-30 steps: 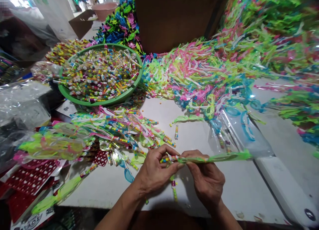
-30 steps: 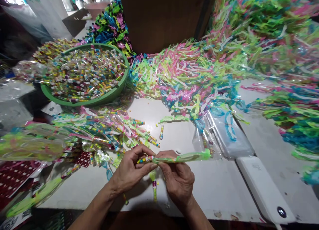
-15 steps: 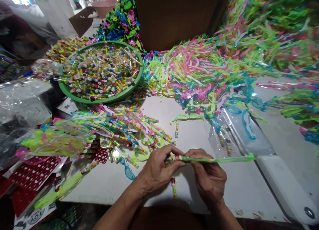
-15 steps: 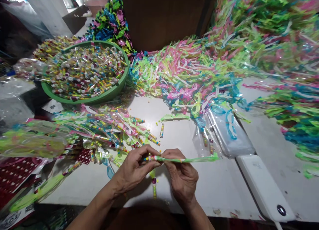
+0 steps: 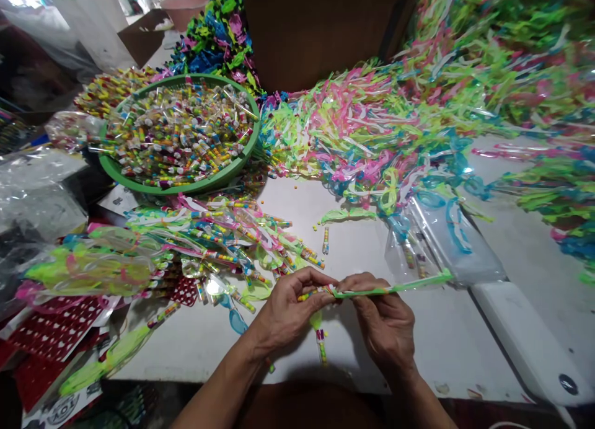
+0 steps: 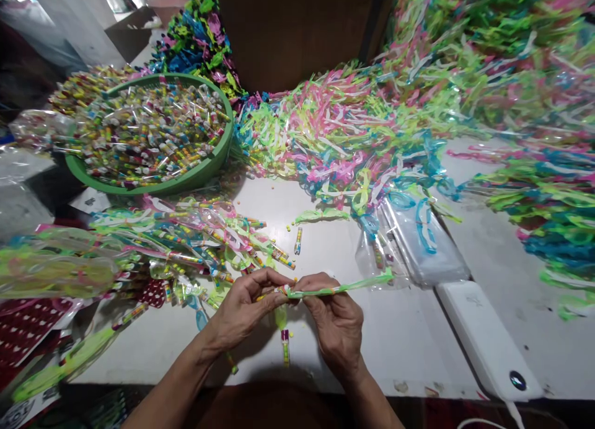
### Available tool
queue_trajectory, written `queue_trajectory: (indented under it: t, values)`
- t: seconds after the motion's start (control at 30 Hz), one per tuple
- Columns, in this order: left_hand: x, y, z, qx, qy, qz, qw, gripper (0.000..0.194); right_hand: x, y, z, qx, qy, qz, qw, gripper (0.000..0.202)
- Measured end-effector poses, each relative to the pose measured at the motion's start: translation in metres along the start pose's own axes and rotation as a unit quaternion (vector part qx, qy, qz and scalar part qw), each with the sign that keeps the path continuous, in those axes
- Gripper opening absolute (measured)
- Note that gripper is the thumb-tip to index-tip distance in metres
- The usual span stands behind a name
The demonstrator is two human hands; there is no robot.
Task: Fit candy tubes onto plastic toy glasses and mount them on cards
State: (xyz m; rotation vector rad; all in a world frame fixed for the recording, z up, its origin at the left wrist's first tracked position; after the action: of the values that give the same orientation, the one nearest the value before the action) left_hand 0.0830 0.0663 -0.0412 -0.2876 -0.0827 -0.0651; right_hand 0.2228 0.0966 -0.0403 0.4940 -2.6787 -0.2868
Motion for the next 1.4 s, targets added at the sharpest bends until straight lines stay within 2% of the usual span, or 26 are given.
queue_trajectory:
  t: [0.17,0.27,0.37,0.53,0.63,0.73,0.8,0.9,0.97,1.0,1.07,1.13,1.2,1.23,1.3,1.4]
  values:
    - [-0.003,-0.006,0.006,0.052,0.150,0.011,0.987,0.018,0.005,-0.001,-0.010,-0.049,-0.073,0.000,0.996,0.021]
    - [-0.006,-0.007,0.004,0.044,0.178,0.023,0.983,0.023,0.007,-0.003,-0.009,-0.065,-0.074,-0.005,0.995,0.026]
    - [-0.007,-0.006,0.006,0.058,0.209,0.029,0.976,0.019,0.007,-0.005,-0.004,-0.062,-0.069,0.000,0.996,0.026]
    - [-0.003,-0.008,0.007,0.068,0.216,0.044,0.973,0.016,0.008,-0.009,0.001,-0.069,-0.094,0.040,0.992,0.023]
    - [0.000,-0.010,-0.001,0.035,0.133,0.091,0.986,0.020,0.014,-0.009,0.002,-0.060,-0.101,0.084,0.990,0.015]
    - [0.001,-0.011,-0.006,-0.006,-0.004,0.134,0.991,0.025,0.020,-0.002,0.004,-0.011,-0.056,0.111,0.992,0.008]
    - [-0.007,-0.010,0.003,-0.003,-0.102,0.173,0.980,0.028,0.020,0.006,0.005,0.026,-0.029,0.105,0.994,0.020]
    - [-0.038,-0.010,0.035,0.073,-0.249,0.240,0.935,0.025,0.008,0.020,0.010,0.064,-0.097,0.083,0.990,0.020]
    - [-0.064,-0.009,0.056,0.131,-0.328,0.267,0.897,0.021,-0.007,0.030,0.016,0.060,-0.202,0.064,0.975,0.017]
    - [-0.076,-0.008,0.062,0.139,-0.357,0.273,0.882,0.021,-0.013,0.036,0.019,0.038,-0.260,0.045,0.964,0.017]
    - [-0.093,-0.003,0.066,0.105,-0.396,0.259,0.875,0.018,-0.021,0.047,0.025,-0.023,-0.353,-0.001,0.935,0.018]
    - [-0.098,0.004,0.058,0.026,-0.407,0.223,0.885,0.018,-0.025,0.057,0.030,-0.066,-0.418,-0.043,0.905,0.020]
    - [-0.095,0.008,0.048,-0.036,-0.394,0.194,0.898,0.019,-0.028,0.067,0.035,-0.067,-0.467,-0.069,0.879,0.023]
    - [-0.091,0.009,0.044,-0.046,-0.379,0.187,0.905,0.021,-0.028,0.072,0.036,-0.062,-0.486,-0.083,0.868,0.024]
    - [-0.079,0.011,0.038,-0.046,-0.323,0.171,0.930,0.028,-0.024,0.080,0.038,-0.060,-0.524,-0.133,0.839,0.025]
    - [-0.054,0.020,0.031,-0.032,-0.168,0.142,0.975,0.032,-0.011,0.083,0.043,-0.062,-0.564,-0.226,0.792,0.022]
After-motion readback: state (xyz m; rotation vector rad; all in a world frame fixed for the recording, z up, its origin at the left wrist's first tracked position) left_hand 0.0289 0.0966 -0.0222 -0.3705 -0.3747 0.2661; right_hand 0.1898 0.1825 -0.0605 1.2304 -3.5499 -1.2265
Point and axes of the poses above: each hand's wrist, its own y-axis towards the middle knuckle, its own x-axis out of the palm, z = x × y, the point moved 5 cm from there along y, towards the middle knuckle, and after that the axes turned 11 degrees about y, right-handed, at the moved point
